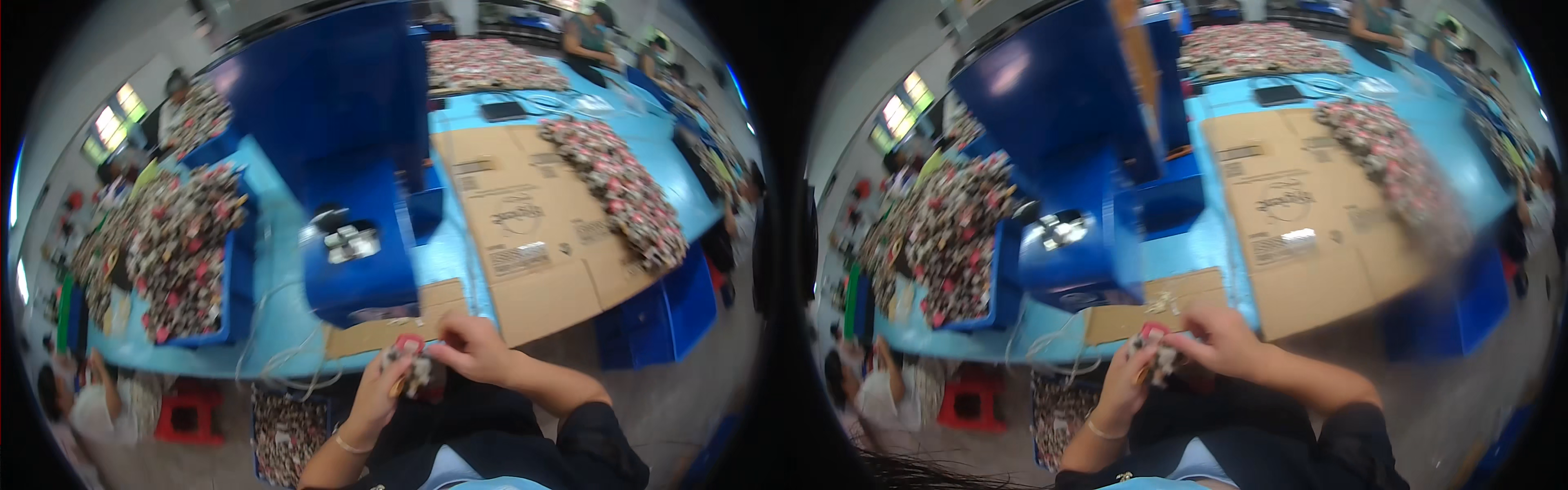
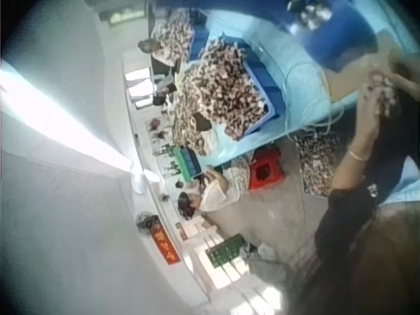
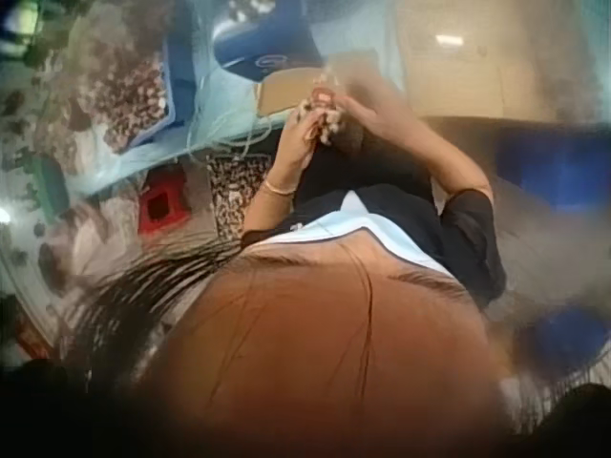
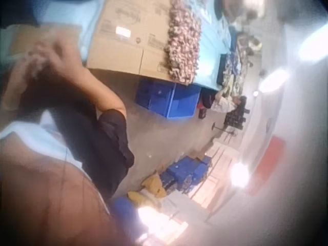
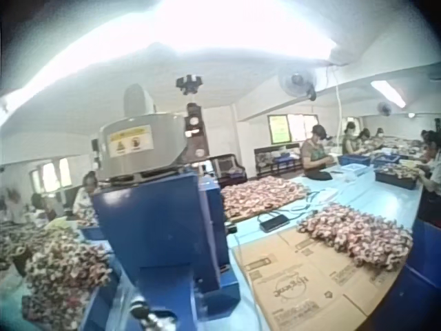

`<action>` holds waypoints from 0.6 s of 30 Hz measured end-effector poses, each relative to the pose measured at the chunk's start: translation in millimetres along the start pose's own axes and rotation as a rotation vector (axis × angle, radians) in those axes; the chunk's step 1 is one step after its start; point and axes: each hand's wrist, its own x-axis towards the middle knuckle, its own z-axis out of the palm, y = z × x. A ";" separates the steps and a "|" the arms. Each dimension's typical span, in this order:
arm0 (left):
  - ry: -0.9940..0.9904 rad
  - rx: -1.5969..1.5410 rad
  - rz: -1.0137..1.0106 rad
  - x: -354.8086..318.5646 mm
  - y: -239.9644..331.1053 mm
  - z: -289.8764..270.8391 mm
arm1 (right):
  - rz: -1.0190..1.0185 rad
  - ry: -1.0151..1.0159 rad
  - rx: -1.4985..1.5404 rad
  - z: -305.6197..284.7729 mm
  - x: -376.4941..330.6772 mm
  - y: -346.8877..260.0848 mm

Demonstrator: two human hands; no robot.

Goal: Using a press machine to assemble small decorative components or accessories.

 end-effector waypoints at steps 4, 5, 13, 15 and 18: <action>0.068 -0.160 0.134 13.8 7.6 9.6 | -0.043 0.282 -0.074 21.1 0.0 -16.9; 0.088 -0.164 0.149 14.2 8.8 9.9 | -0.056 0.263 -0.063 27.4 1.2 -16.7; 0.141 -0.327 0.305 14.0 9.8 20.8 | -0.163 0.383 -0.110 41.2 10.0 -14.5; 0.145 -0.366 0.316 16.0 9.6 23.8 | -0.169 0.401 -0.074 41.8 11.3 -13.5; 0.132 -0.384 0.343 18.0 8.8 21.9 | -0.217 0.444 -0.069 40.1 17.2 -16.7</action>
